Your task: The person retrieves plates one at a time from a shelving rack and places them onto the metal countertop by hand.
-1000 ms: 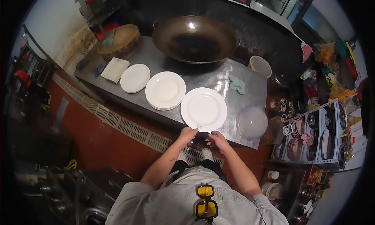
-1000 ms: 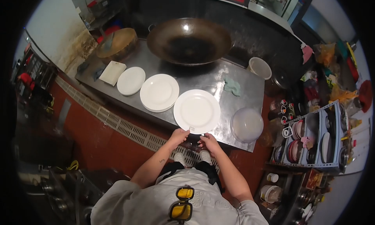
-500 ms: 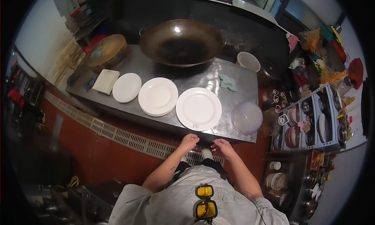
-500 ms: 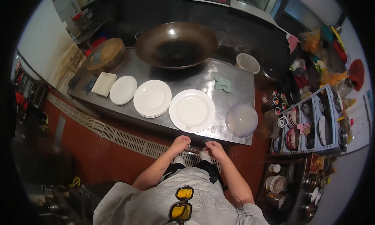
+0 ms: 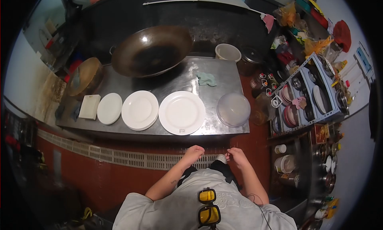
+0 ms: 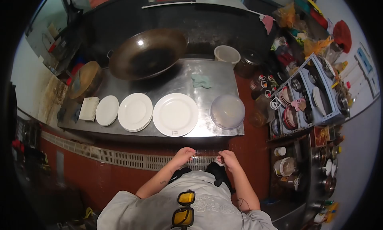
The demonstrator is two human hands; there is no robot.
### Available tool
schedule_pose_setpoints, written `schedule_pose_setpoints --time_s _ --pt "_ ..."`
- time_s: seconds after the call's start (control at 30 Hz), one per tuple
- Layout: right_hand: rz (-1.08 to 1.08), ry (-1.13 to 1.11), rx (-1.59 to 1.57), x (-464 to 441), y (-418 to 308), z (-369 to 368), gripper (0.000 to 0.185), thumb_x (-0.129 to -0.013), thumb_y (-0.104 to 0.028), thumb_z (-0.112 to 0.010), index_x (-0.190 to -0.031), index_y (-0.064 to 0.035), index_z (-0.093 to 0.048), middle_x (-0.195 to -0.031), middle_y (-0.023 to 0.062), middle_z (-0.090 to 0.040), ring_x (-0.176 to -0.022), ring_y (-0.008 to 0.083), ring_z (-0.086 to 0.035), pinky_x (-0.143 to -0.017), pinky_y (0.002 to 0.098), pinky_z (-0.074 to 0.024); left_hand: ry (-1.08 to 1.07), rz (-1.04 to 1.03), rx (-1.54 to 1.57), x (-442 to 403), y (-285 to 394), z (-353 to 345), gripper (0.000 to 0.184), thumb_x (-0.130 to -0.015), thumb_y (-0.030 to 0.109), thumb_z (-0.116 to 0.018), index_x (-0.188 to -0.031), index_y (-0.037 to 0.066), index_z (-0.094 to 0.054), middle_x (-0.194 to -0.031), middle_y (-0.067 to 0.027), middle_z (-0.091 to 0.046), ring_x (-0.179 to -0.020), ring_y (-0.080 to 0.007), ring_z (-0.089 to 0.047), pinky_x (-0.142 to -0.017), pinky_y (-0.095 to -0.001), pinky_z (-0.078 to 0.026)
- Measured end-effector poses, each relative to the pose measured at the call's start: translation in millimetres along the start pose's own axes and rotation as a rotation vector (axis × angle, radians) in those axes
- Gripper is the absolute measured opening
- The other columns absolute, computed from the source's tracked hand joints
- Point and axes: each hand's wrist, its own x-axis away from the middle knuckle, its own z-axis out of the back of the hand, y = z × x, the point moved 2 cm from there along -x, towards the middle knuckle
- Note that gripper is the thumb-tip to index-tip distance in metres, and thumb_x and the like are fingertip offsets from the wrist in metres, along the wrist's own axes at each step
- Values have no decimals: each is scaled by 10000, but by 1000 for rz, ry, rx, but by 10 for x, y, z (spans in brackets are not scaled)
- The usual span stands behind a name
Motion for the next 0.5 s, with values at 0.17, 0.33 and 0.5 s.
schedule_pose_setpoints --time_s 0.17,0.33,0.5 --pt "11 13 -57 25 -22 261 171 -972 -136 -556 -844 -31 -601 -785 86 -659 -683 146 -623 -620 276 -493 -14 19 -36 -72 144 -293 143 -910 112 -600 -998 0 -618 -860 -42 -632 -699 -98 -560 -640 -243 -469" --pt "57 3 -61 54 8 676 152 -965 -133 -575 -859 -29 -607 -789 75 -661 -681 126 -619 -610 258 -486 -33 13 -26 -215 216 -743 117 -916 117 -602 -951 7 -621 -820 -32 -623 -677 -96 -552 -623 -242 -459" --pt "93 65 -81 196 69 1301 122 -940 -120 -581 -870 -27 -617 -796 61 -665 -694 115 -623 -624 238 -489 -93 66 -95 -415 211 -1428 122 -930 164 -618 -914 44 -635 -769 -7 -610 -652 -85 -541 -597 -227 -436"
